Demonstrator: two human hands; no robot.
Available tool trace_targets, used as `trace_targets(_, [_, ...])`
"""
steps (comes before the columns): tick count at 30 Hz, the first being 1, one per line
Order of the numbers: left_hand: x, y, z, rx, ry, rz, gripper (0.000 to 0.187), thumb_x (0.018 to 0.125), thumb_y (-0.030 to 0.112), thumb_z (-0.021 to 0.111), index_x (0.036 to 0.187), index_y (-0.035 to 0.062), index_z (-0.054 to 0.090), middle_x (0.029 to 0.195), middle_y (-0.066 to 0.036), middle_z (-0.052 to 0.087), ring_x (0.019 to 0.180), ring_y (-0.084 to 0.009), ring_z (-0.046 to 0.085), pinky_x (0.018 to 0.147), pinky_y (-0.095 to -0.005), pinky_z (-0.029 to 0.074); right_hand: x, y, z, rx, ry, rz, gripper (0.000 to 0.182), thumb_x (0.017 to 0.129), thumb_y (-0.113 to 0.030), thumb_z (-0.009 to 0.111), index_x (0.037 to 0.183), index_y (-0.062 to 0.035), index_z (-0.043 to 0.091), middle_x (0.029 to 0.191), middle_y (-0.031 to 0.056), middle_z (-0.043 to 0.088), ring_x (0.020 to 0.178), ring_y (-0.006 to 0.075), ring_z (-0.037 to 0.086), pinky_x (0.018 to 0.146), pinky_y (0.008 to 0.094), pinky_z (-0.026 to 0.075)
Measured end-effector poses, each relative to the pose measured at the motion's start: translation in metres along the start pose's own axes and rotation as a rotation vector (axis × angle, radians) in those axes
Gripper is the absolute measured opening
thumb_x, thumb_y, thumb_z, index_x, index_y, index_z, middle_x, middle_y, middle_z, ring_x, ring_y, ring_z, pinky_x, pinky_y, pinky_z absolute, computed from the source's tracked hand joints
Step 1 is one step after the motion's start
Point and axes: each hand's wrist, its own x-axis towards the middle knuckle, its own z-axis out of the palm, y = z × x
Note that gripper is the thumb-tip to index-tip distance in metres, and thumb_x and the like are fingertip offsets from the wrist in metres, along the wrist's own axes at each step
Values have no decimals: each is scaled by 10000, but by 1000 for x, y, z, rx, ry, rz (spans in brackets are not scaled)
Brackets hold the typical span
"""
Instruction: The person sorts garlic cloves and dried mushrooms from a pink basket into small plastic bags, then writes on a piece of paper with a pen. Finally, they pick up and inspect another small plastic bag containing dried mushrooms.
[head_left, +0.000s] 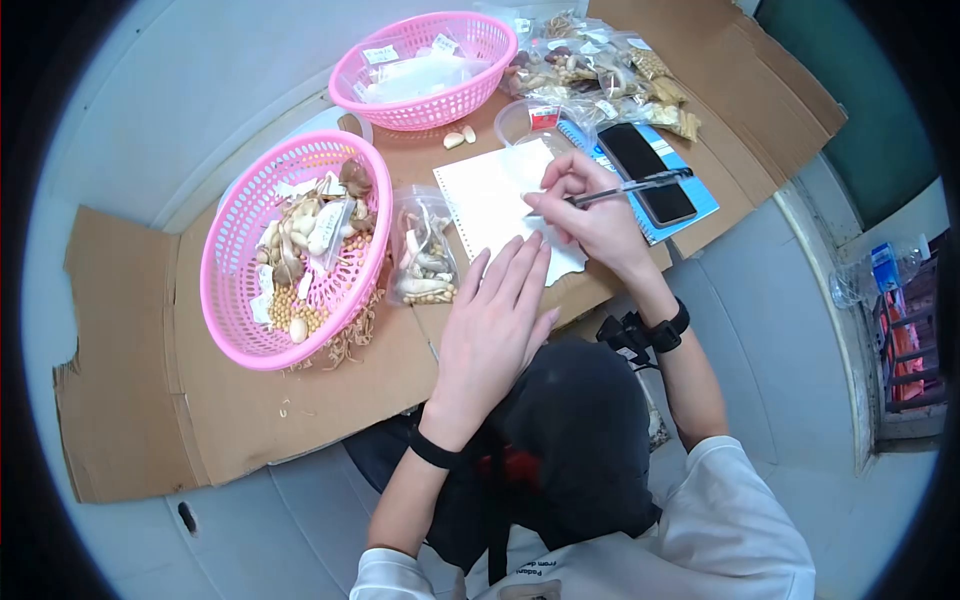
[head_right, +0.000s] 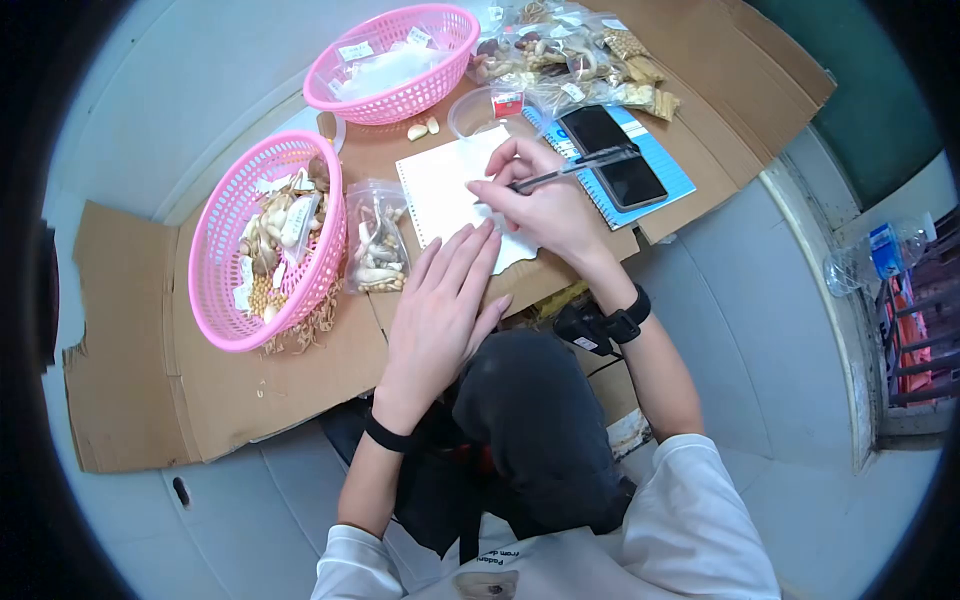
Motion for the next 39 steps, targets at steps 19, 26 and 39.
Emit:
trace_targets(19, [4, 1, -2, 0, -81, -49, 724, 920, 307, 757, 1520, -1, 493, 1561, -125, 514, 1483, -255, 454, 1277, -449, 305, 2, 21, 6, -138, 32, -41, 332, 924, -135, 779, 726, -17, 538, 674, 15, 643, 651, 45, 596, 558, 245, 435])
trace_targets(26, [3, 1, -3, -46, -51, -56, 720, 911, 256, 762, 1531, 10, 490, 1561, -128, 520, 1464, -293, 476, 1256, -469, 343, 2, 18, 6, -121, 12, -31, 328, 920, -115, 769, 722, -9, 531, 670, 31, 657, 647, 67, 637, 563, 249, 460])
trace_targets(39, [4, 2, -3, -53, -51, -55, 721, 910, 263, 764, 1526, 5, 494, 1568, -127, 518, 1470, -295, 474, 1253, -467, 347, 2, 22, 8, -135, 104, -98, 302, 914, -84, 756, 727, -9, 531, 658, -7, 603, 628, 41, 598, 553, 239, 430])
